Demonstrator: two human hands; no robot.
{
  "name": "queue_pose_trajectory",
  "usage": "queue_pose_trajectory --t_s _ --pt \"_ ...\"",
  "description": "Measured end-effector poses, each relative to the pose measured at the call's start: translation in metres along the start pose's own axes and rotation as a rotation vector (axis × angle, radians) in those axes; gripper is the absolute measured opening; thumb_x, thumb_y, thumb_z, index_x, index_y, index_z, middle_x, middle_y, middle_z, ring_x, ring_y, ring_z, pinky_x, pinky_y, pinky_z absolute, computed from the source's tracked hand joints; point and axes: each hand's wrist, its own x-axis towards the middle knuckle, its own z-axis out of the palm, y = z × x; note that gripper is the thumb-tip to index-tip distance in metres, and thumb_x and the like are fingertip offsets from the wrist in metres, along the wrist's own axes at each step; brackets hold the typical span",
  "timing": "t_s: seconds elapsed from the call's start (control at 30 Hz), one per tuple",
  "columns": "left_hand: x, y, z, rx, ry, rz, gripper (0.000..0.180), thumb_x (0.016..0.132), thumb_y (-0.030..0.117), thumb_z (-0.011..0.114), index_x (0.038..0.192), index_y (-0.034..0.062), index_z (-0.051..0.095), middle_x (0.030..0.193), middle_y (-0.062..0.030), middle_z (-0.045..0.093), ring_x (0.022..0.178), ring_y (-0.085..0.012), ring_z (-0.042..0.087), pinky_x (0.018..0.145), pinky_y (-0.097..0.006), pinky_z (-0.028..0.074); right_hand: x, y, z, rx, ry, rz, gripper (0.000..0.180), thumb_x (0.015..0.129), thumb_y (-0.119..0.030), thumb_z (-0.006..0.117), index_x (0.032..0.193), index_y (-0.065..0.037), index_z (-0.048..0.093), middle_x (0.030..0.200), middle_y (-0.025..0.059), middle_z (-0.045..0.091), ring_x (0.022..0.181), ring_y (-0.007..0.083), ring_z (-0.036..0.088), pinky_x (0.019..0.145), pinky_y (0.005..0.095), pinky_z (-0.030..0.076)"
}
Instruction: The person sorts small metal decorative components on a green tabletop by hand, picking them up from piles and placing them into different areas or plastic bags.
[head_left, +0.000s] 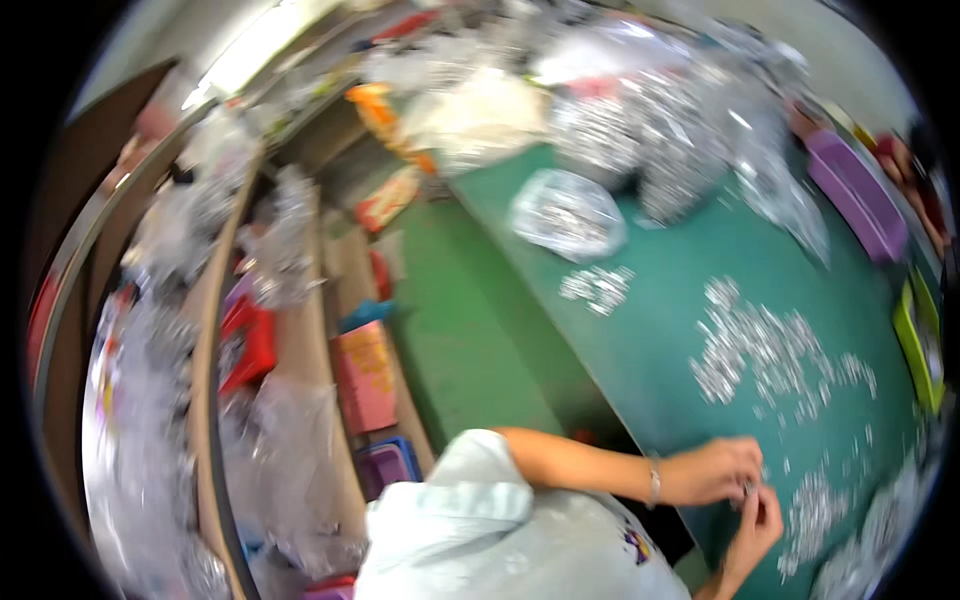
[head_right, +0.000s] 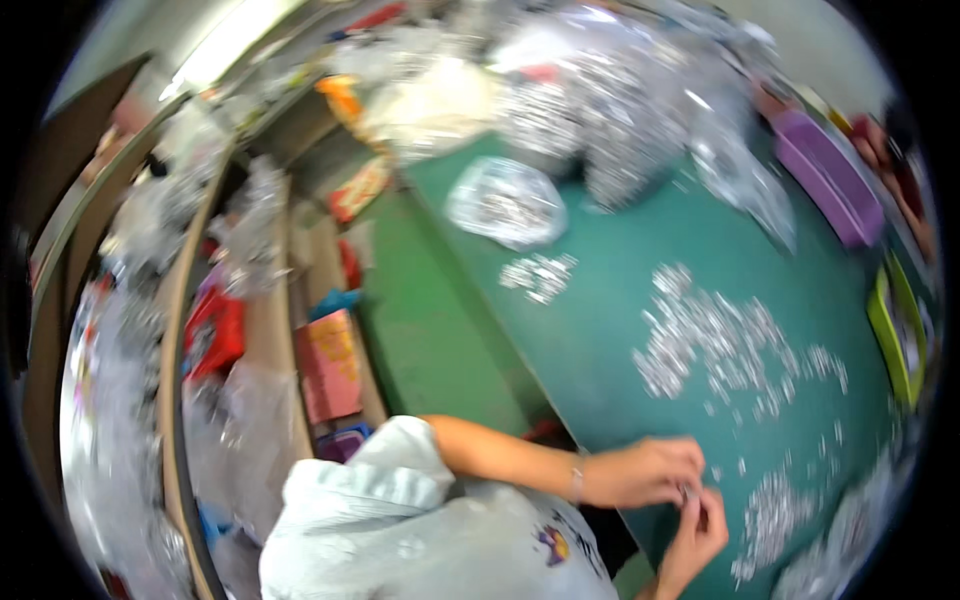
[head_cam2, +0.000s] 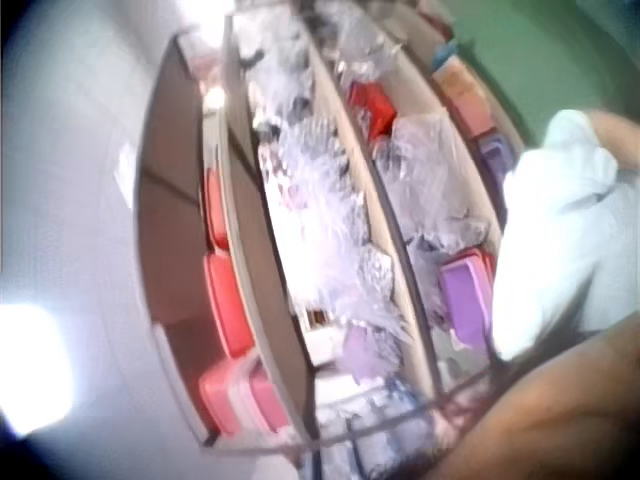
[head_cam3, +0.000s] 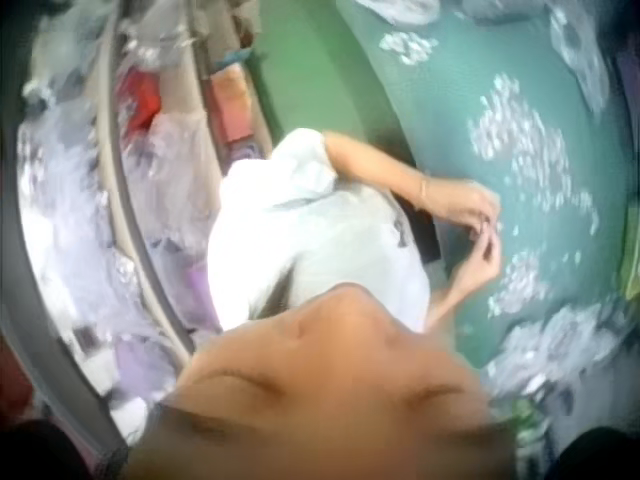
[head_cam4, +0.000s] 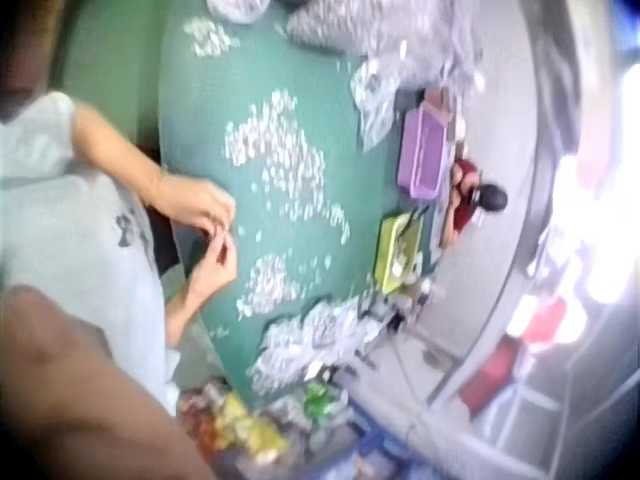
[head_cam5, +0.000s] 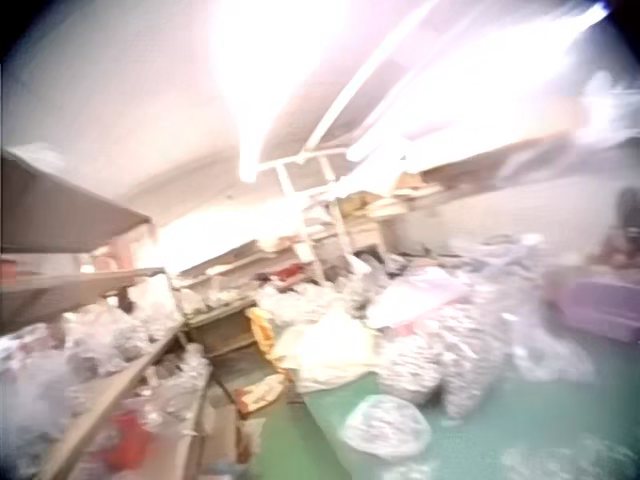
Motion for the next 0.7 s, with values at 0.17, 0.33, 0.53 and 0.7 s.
queue_pose_trajectory --t_s 0.17,0.33,0.53,0.7 --pt "-0.065 0.049 -0.012 -0.064 0.098 -0.525 0.036 0.082 -0.003 0.067 0.117 0.0034 0.061 0.104 -0.0071 0.058 0.087 -0.0115 0.061 0.076 -0.025 0.055 -0.055 -0.021 0.039 -0.096 -0.069 0.065 0.003 0.081 0.005 0.063 0.083 0.006 0.061 0.079 0.0094 0.061 0.072 0.0138 0.056 0.065 0.0241 0.044" --pt "-0.076 0.041 -0.001 -0.175 0.193 -0.491 0.028 0.08 -0.011 0.066 0.107 -0.0043 0.064 0.108 -0.011 0.058 0.088 -0.0143 0.063 0.077 -0.026 0.056 -0.062 -0.032 0.046 -0.136 0.021 0.043 0.005 0.079 0.006 0.065 0.082 0.005 0.063 0.078 0.0092 0.062 0.069 0.0168 0.057 0.064 0.0267 0.046" --pt "-0.076 0.044 -0.006 -0.513 0.197 -0.829 0.029 0.083 -0.006 0.066 0.111 -0.007 0.06 0.104 -0.0111 0.063 0.085 -0.0138 0.063 0.075 -0.026 0.054 -0.068 -0.027 0.05 -0.19 0.069 -0.064 0.009 0.077 0.007 0.066 0.084 0.003 0.062 0.079 0.0108 0.061 0.07 0.0232 0.058 0.063 0.0318 0.047" --pt "-0.079 0.045 -0.017 -0.657 0.077 -0.999 0.024 0.087 0.0 0.064 0.11 -0.0071 0.062 0.096 -0.0124 0.067 0.083 -0.0144 0.064 0.076 -0.027 0.054 -0.068 -0.023 0.053 -0.453 0.09 -0.395 0.016 0.072 0.002 0.07 0.087 0.0 0.066 0.082 0.0091 0.062 0.074 0.0265 0.059 0.066 0.0354 0.044"
